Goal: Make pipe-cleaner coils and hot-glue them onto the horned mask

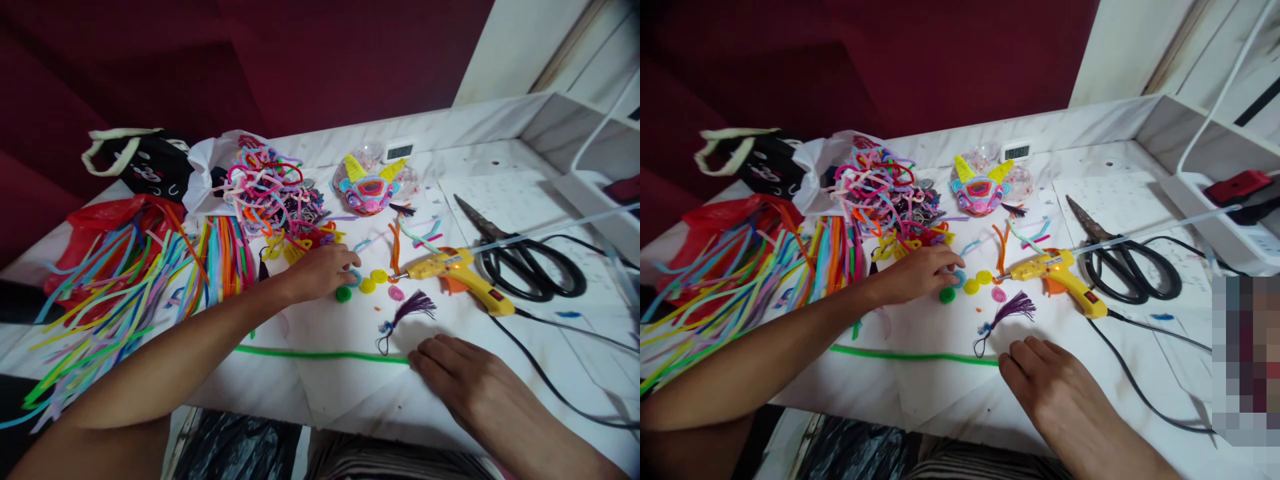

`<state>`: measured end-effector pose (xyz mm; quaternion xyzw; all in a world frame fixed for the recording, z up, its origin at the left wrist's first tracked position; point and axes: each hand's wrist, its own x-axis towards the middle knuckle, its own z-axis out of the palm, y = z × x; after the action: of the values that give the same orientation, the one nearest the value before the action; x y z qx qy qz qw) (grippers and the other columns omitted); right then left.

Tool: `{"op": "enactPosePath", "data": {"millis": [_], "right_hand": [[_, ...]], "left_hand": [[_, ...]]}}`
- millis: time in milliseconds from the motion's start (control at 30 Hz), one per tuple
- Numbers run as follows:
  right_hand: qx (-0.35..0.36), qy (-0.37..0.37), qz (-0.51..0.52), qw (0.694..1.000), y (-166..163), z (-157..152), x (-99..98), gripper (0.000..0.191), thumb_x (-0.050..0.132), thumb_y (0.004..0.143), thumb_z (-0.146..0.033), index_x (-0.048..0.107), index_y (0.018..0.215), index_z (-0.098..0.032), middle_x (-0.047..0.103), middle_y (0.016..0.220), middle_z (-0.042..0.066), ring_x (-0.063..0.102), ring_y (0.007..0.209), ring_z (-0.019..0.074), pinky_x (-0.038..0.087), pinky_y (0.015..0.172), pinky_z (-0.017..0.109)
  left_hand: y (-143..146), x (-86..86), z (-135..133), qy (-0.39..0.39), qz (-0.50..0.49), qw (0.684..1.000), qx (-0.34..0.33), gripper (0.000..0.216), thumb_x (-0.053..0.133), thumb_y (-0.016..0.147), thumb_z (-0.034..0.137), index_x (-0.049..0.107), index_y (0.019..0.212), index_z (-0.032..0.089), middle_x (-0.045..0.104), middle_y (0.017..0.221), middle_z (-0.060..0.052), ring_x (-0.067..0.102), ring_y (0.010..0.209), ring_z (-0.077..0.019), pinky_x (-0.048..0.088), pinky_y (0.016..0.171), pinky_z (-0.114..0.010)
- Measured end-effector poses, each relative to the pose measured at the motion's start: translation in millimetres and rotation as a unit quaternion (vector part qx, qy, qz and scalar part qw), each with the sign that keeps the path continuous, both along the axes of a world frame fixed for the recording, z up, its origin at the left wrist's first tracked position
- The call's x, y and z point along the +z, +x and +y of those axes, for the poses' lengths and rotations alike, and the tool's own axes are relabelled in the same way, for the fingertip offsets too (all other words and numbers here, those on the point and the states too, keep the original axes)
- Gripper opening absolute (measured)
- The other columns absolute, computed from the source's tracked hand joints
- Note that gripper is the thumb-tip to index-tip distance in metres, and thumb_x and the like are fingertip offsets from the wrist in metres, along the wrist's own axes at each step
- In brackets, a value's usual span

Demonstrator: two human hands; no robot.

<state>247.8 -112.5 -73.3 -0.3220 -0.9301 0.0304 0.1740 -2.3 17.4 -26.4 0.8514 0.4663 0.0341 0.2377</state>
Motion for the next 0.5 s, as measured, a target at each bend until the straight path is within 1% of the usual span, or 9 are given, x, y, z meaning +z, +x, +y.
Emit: {"op": "enactPosePath", "data": {"millis": [100, 233, 333, 433, 500], "right_hand": [[-0.002, -0.013, 0.009, 1.000, 0, 1, -0.4, 0.028, 0.036, 0.094, -0.003, 0.062, 0.097, -0.013, 0.062, 0.086, 0.009, 0.060, 0.076, 0.0221, 0.048, 0.062, 0.034], [-0.009, -0.012, 0.026, 1.000, -3, 2, -1.6, 0.024, 0.039, 0.098, -0.011, 0.063, 0.095, -0.014, 0.062, 0.084, 0.008, 0.060, 0.077, 0.0215, 0.047, 0.066, 0.034], [-0.013, -0.003, 0.043, 0.999, -5, 3, -1.6, 0.021, 0.044, 0.099, -0.017, 0.063, 0.092, -0.015, 0.063, 0.082, 0.007, 0.061, 0.075, 0.0208, 0.046, 0.066, 0.034], [-0.015, 0.001, 0.057, 0.998, -7, 5, 1.3, 0.023, 0.044, 0.100, -0.020, 0.063, 0.087, -0.015, 0.063, 0.079, 0.006, 0.061, 0.071, 0.0203, 0.045, 0.062, 0.034], [-0.018, 0.001, 0.064, 0.998, -6, 7, 5.1, 0.024, 0.044, 0.100, -0.021, 0.064, 0.088, -0.015, 0.063, 0.079, 0.006, 0.062, 0.073, 0.0206, 0.045, 0.062, 0.033]], "left_hand": [[3, -4.9, 2, -0.015, -0.003, 1.000, 0.001, 0.017, 0.063, 0.085, 0.021, 0.067, 0.101, 0.018, 0.064, 0.101, -0.004, 0.061, 0.093, -0.0191, 0.046, 0.082, -0.031], [3, -9.7, 6, -0.019, -0.005, 1.000, -0.006, 0.010, 0.061, 0.083, 0.017, 0.066, 0.092, 0.018, 0.062, 0.097, -0.003, 0.059, 0.094, -0.0193, 0.044, 0.085, -0.031], [3, -13.9, 10, -0.012, -0.018, 1.000, -0.012, 0.007, 0.060, 0.082, 0.014, 0.065, 0.087, 0.018, 0.062, 0.092, -0.003, 0.058, 0.091, -0.0189, 0.043, 0.082, -0.030], [1, -16.6, 12, -0.009, -0.028, 0.999, -0.016, 0.004, 0.061, 0.081, 0.014, 0.064, 0.082, 0.017, 0.060, 0.090, -0.002, 0.057, 0.087, -0.0176, 0.043, 0.078, -0.029], [-1, -16.6, 13, -0.005, -0.038, 0.999, -0.015, 0.003, 0.062, 0.081, 0.014, 0.063, 0.081, 0.016, 0.059, 0.091, -0.003, 0.057, 0.085, -0.0163, 0.044, 0.075, -0.027]]}}
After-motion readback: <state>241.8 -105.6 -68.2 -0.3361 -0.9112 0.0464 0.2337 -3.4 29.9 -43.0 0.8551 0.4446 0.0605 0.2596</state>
